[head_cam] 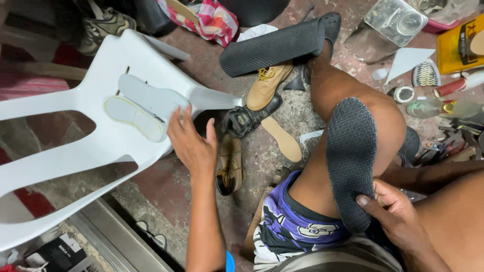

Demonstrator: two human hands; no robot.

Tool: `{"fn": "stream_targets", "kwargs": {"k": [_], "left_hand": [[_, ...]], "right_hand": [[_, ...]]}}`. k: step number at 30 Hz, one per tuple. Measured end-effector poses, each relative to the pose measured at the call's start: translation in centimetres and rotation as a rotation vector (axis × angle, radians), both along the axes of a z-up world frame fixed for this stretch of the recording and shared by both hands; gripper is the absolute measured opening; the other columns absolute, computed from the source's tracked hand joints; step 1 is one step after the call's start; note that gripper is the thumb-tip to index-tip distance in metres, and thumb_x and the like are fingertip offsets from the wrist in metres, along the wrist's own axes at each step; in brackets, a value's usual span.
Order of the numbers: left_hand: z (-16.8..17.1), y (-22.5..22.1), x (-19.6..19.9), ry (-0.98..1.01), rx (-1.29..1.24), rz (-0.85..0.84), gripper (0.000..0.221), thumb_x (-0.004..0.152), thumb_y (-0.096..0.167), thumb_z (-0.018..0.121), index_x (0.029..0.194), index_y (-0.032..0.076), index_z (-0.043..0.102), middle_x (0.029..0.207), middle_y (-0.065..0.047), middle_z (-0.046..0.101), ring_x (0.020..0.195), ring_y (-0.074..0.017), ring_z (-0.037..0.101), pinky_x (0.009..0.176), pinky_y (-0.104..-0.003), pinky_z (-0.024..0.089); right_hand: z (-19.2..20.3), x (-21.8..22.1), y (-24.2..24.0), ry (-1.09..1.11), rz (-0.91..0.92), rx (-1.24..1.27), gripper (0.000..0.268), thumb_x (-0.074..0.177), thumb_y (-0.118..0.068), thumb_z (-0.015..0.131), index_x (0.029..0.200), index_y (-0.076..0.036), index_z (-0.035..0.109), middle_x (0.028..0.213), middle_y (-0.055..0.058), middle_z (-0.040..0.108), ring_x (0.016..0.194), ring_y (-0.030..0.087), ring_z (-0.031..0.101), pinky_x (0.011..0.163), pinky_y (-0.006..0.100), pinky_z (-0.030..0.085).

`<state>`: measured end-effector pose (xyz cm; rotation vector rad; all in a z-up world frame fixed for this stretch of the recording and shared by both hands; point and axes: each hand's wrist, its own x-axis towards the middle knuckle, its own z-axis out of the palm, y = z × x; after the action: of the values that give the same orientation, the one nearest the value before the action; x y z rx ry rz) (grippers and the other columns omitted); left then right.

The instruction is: The person cuts a shape from a piece of black rubber material using scissors and compares the cut piece to a shoe sole.

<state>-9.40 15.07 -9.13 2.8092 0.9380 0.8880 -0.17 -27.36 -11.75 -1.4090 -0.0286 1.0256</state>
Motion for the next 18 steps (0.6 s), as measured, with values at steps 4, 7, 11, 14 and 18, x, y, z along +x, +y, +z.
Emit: {"fn": "stream_targets", "kwargs": {"k": [4,7,11,14,18], "left_hand": [[0.6,4.3,0.5,0.174,0.039,0.017,0.064,0.073,0.022,0.083,0.129,-0.001,0.061,0.130,-0.026,0.060,0.114,-0.0444,0.058,0.092,-0.047,0.049],[0.2,6.6,0.1,0.256,-0.114,0.018,0.046,0.088,0.016,0.076,0.130,0.003,0.063,0.129,-0.019,0.063,0.111,-0.0410,0.062,0.089,-0.048,0.051],[-0.5,8.6,-0.4,0.378,-0.230,0.060,0.039,0.099,0.012,0.067,0.138,0.015,0.064,0.124,-0.011,0.067,0.107,-0.0349,0.067,0.091,-0.047,0.053],[0.3,11.0,-0.5,0.356,-0.161,-0.036,0.050,0.088,0.007,0.071,0.137,0.011,0.062,0.136,-0.014,0.061,0.116,-0.0376,0.060,0.094,-0.047,0.050],[1.3,15.5,-0.1,0.558,-0.108,-0.179,0.079,0.063,0.002,0.078,0.139,0.014,0.059,0.143,-0.014,0.055,0.130,-0.0374,0.048,0.099,-0.048,0.044]], "right_hand": [[0.2,-0.1,1.2,0.033,0.007,-0.092,0.031,0.092,-0.006,0.064,0.122,0.003,0.068,0.103,0.008,0.075,0.090,0.013,0.066,0.080,0.031,0.051],[0.7,-0.7,2.6,0.003,-0.049,-0.052,0.031,0.091,-0.007,0.065,0.121,0.001,0.065,0.105,0.006,0.075,0.095,0.013,0.068,0.081,0.034,0.055],[1.3,-1.2,2.9,-0.028,0.002,-0.091,0.031,0.094,-0.009,0.064,0.124,0.000,0.064,0.109,0.005,0.074,0.098,0.012,0.068,0.085,0.032,0.056],[1.9,-0.9,3.0,0.003,0.006,0.013,0.033,0.096,-0.011,0.062,0.128,0.000,0.062,0.113,0.006,0.073,0.103,0.011,0.066,0.088,0.031,0.054],[2.5,-0.6,3.2,-0.038,0.020,-0.012,0.035,0.095,-0.010,0.062,0.128,0.000,0.061,0.114,0.005,0.073,0.103,0.011,0.066,0.088,0.031,0.054]]}}
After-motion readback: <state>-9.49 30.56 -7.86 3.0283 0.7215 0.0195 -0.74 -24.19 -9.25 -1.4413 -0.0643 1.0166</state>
